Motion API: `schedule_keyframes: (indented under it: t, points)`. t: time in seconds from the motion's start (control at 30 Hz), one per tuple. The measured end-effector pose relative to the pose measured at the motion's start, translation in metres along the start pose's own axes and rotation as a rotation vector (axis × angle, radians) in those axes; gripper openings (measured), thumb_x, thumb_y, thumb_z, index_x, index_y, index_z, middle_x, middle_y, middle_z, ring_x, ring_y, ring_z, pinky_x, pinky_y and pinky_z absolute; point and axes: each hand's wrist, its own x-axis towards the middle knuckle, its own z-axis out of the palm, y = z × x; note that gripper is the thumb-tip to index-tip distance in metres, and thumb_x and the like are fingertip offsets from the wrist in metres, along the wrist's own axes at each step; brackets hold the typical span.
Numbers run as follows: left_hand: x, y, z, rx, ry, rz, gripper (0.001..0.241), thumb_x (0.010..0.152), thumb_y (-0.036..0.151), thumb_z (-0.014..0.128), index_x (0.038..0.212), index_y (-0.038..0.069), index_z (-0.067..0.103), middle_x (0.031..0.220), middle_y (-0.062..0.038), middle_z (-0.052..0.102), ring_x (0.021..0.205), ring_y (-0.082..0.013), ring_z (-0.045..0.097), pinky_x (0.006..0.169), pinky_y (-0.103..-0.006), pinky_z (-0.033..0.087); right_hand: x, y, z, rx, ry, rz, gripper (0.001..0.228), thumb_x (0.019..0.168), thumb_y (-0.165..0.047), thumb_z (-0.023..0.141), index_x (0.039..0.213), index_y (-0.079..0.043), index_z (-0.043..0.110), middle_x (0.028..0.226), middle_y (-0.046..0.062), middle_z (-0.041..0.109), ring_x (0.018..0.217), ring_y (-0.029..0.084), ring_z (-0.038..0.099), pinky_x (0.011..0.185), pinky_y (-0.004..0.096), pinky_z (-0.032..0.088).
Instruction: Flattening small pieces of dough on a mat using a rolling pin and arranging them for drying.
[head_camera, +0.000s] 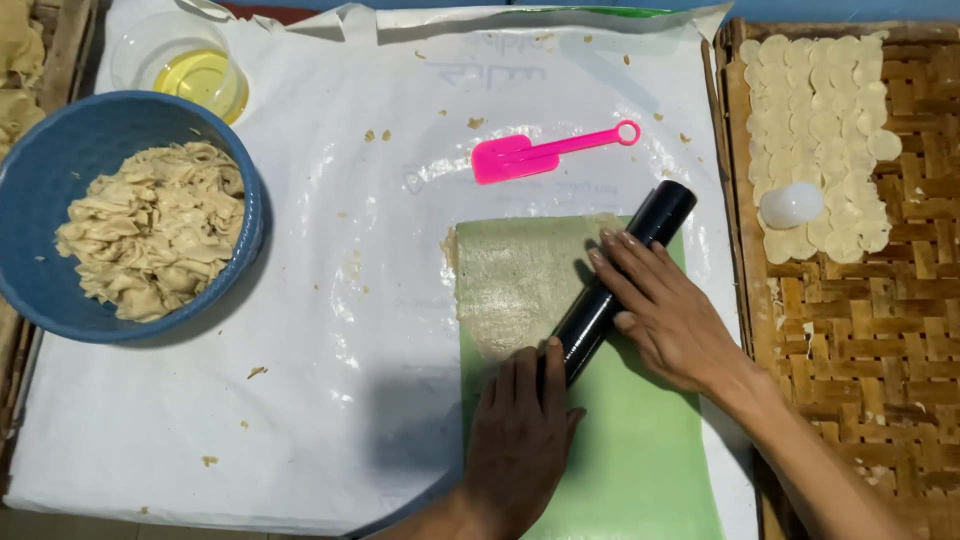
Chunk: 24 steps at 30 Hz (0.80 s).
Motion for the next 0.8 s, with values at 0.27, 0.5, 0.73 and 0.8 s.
schedule_keyframes:
  t: [0.27,0.5,0.73,0.8]
  points:
    - [0.020,-0.028,-0.027,0.192,0.172,0.177,0.051,0.088,0.005,0.064,0.134,-0.010,0.048,0.113,-0.022,0.059,0.090,-0.0295,0.058,0.079,-0.0411,0.050,-0.009,-0.003,-0.030,0.062,0.219,0.007,0.076,0.109,-0.051,0.006,0.143,-0.002,0.052,0.153,0.021,0.052,0.142,0.036,0.051,0.125,0.054,0.037]
    - [0.057,-0.103,-0.061,0.255,-0.051,0.325,0.055,0.090,0.011,0.065,0.141,-0.003,0.051,0.112,-0.019,0.060,0.106,-0.0357,0.058,0.096,-0.0469,0.047,0.064,0.024,-0.015,-0.106,0.278,0.054,0.063,0.113,-0.045,0.025,0.152,-0.002,0.050,0.151,0.027,0.050,0.142,0.046,0.045,0.116,0.055,0.036]
    - [0.074,-0.084,-0.048,0.127,0.013,0.116,0.084,0.097,0.055,0.058,0.148,-0.010,0.044,0.148,-0.034,0.047,0.146,-0.0465,0.038,0.121,-0.0609,0.019,0.050,0.020,0.011,-0.161,0.150,0.171,0.064,0.113,-0.041,0.031,0.161,0.000,0.036,0.160,0.029,0.039,0.151,0.043,0.031,0.122,0.054,0.024]
    - [0.068,-0.077,-0.033,0.259,0.077,0.094,0.089,0.092,0.057,0.065,0.147,-0.010,0.047,0.149,-0.036,0.049,0.144,-0.0476,0.043,0.121,-0.0612,0.023,0.033,0.014,0.016,-0.214,0.220,0.133,0.071,0.113,-0.047,0.019,0.161,0.002,0.034,0.159,0.026,0.044,0.151,0.040,0.034,0.124,0.053,0.021]
